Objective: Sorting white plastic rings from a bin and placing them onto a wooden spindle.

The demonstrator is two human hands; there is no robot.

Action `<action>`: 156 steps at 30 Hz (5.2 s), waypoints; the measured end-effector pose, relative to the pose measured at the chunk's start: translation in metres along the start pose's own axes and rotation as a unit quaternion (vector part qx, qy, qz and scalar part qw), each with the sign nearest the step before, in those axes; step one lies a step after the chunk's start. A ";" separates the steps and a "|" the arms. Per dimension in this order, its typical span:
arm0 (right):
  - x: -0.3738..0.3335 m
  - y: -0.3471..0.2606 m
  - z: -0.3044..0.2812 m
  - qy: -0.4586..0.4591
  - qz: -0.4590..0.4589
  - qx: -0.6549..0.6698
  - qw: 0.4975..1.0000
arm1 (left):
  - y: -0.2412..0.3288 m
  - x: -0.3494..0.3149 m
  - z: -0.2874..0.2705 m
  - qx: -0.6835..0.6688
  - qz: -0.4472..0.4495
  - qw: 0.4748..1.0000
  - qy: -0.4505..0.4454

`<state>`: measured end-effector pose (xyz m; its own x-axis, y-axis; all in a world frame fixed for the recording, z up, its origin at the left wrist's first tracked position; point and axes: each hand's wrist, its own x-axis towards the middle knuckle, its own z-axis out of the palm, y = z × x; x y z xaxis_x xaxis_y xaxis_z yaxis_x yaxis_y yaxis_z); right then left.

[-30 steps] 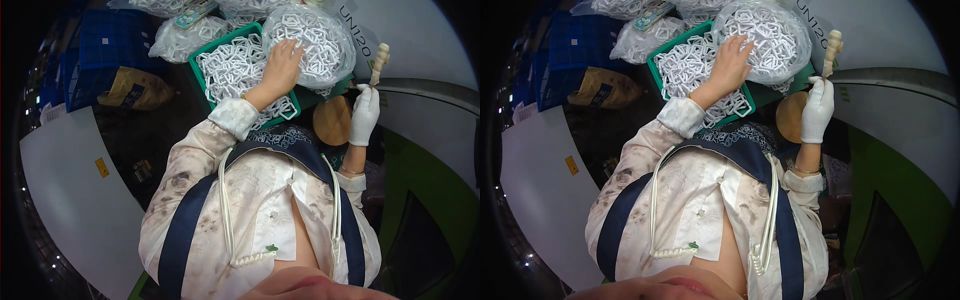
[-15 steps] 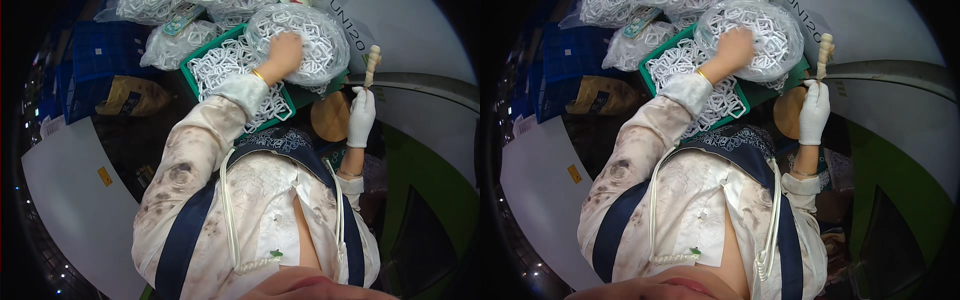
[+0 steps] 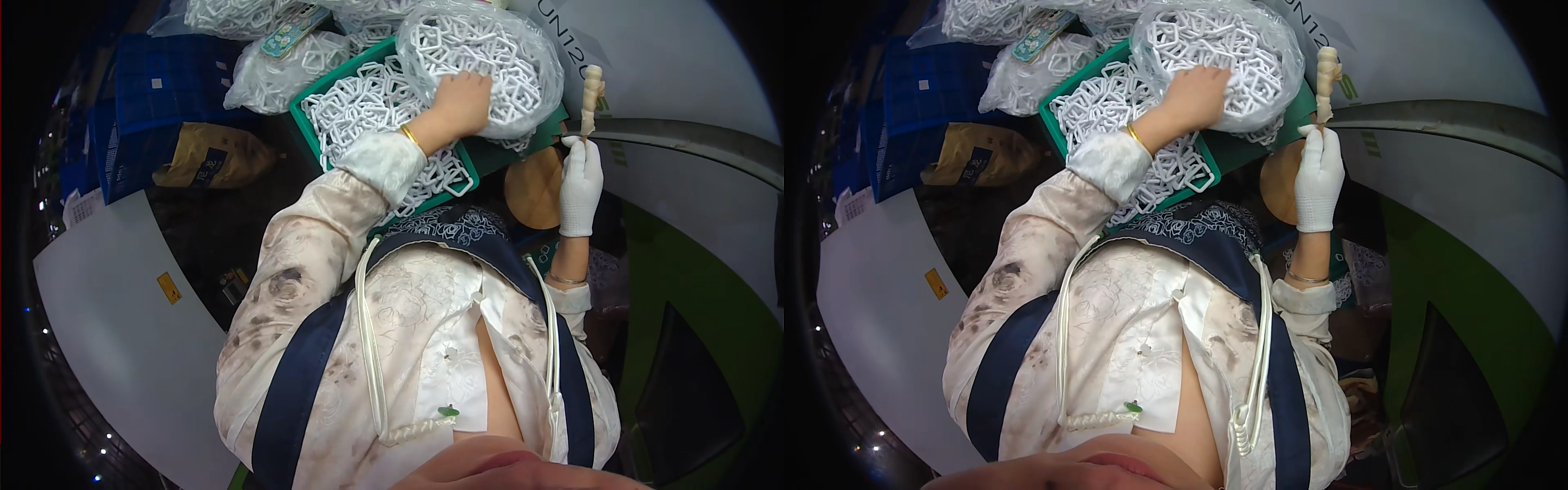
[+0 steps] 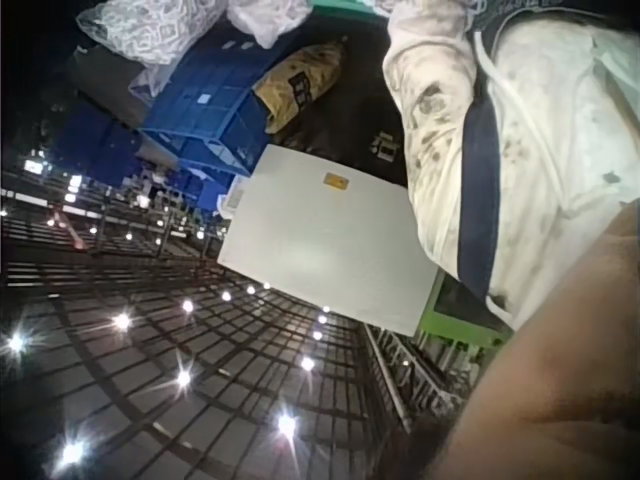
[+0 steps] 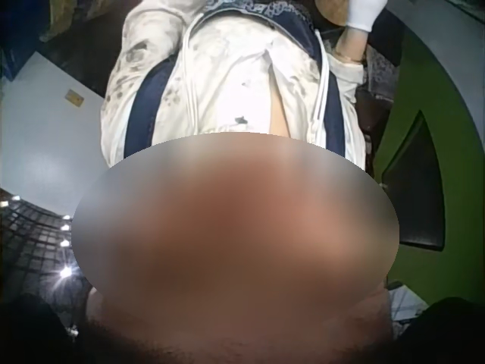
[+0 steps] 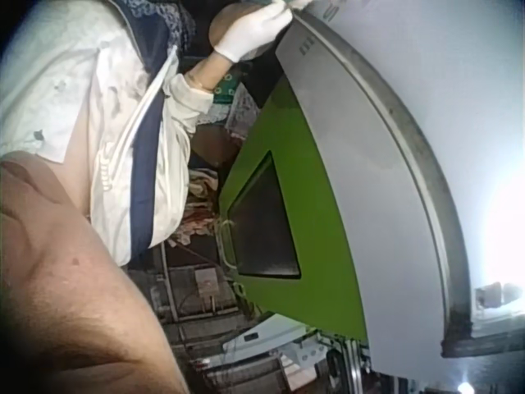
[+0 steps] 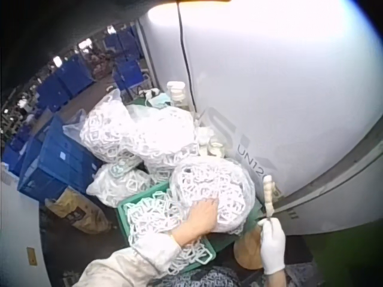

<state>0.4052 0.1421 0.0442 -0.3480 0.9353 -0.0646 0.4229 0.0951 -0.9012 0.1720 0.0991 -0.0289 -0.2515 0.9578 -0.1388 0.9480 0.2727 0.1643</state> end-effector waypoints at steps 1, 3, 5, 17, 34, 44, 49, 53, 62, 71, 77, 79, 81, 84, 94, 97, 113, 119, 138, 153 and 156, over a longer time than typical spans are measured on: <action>0.000 0.002 0.000 -0.001 -0.016 -0.014 1.000 | 0.000 -0.008 -0.003 -0.014 0.027 0.999 0.018; 0.000 0.000 -0.001 -0.008 -0.022 -0.024 0.999 | -0.004 -0.024 -0.009 -0.043 0.080 0.994 0.054; 0.000 0.000 -0.002 -0.016 -0.027 -0.033 0.999 | -0.014 -0.036 -0.033 -0.087 0.093 0.982 0.139; 0.016 -0.017 0.005 -0.058 0.009 -0.029 0.998 | -0.113 -0.148 -0.024 -0.187 -0.133 0.954 0.191; 0.018 -0.026 0.012 -0.067 -0.011 -0.023 0.997 | -0.066 -0.101 0.031 -0.149 -0.048 0.969 0.192; -0.014 0.008 0.033 -0.256 -0.069 -0.004 0.964 | -0.087 -0.076 0.028 -0.282 -0.083 0.932 0.211; -0.040 0.025 0.068 -0.354 0.010 -0.249 0.902 | -0.080 -0.059 0.035 -0.227 -0.094 0.964 0.106; -0.039 0.026 0.098 -0.397 -0.066 -0.334 0.852 | -0.086 -0.057 0.039 -0.140 -0.056 0.978 0.142; -0.034 0.036 0.131 -0.265 -0.157 -0.231 0.923 | -0.141 -0.085 0.015 -0.477 -0.269 0.797 0.253; 0.015 0.024 0.143 -0.287 -0.158 -0.362 0.873 | -0.112 -0.120 -0.005 -0.470 -0.159 0.863 0.091; 0.024 0.000 0.127 -0.268 -0.164 -0.136 0.940 | -0.096 -0.124 0.004 -0.502 -0.196 0.836 0.102; 0.027 -0.012 0.126 -0.297 -0.156 -0.068 0.939 | -0.085 -0.123 0.004 -0.571 -0.263 0.769 0.113; 0.020 -0.034 0.126 -0.460 0.076 0.097 0.880 | -0.070 -0.121 0.004 -0.681 -0.270 0.674 0.097; 0.015 -0.019 0.137 -0.417 0.023 0.046 0.907 | -0.049 -0.124 -0.006 -0.856 -0.224 0.462 0.059; 0.016 0.006 0.104 -0.426 -0.046 -0.164 0.889 | -0.063 -0.132 0.010 -0.813 -0.235 0.516 0.132; 0.003 0.018 0.097 -0.454 -0.060 -0.345 0.819 | -0.072 -0.136 0.019 -0.785 -0.275 0.528 0.169; -0.007 0.022 0.131 -0.346 -0.166 -0.297 0.874 | -0.068 -0.150 -0.004 -0.738 -0.282 0.552 0.266; -0.012 0.036 0.137 -0.390 -0.205 -0.331 0.834 | -0.058 -0.144 -0.016 -0.727 -0.243 0.570 0.296; 0.015 -0.072 0.102 -0.498 0.030 0.211 0.840 | -0.035 -0.132 -0.055 -0.724 -0.133 0.661 0.149; -0.004 -0.082 0.089 -0.400 -0.125 0.186 0.888 | -0.012 -0.129 -0.094 -0.664 -0.073 0.711 0.221; -0.012 -0.089 0.087 -0.427 -0.064 0.278 0.858 | -0.012 -0.124 -0.096 -0.656 -0.101 0.693 0.282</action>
<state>0.2993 0.0930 0.0876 -0.9482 0.3165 -0.0268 -0.0463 -0.2210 -0.9742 0.1727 -0.0147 0.0806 -0.7395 0.6709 0.0548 -0.0174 -0.1004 0.9948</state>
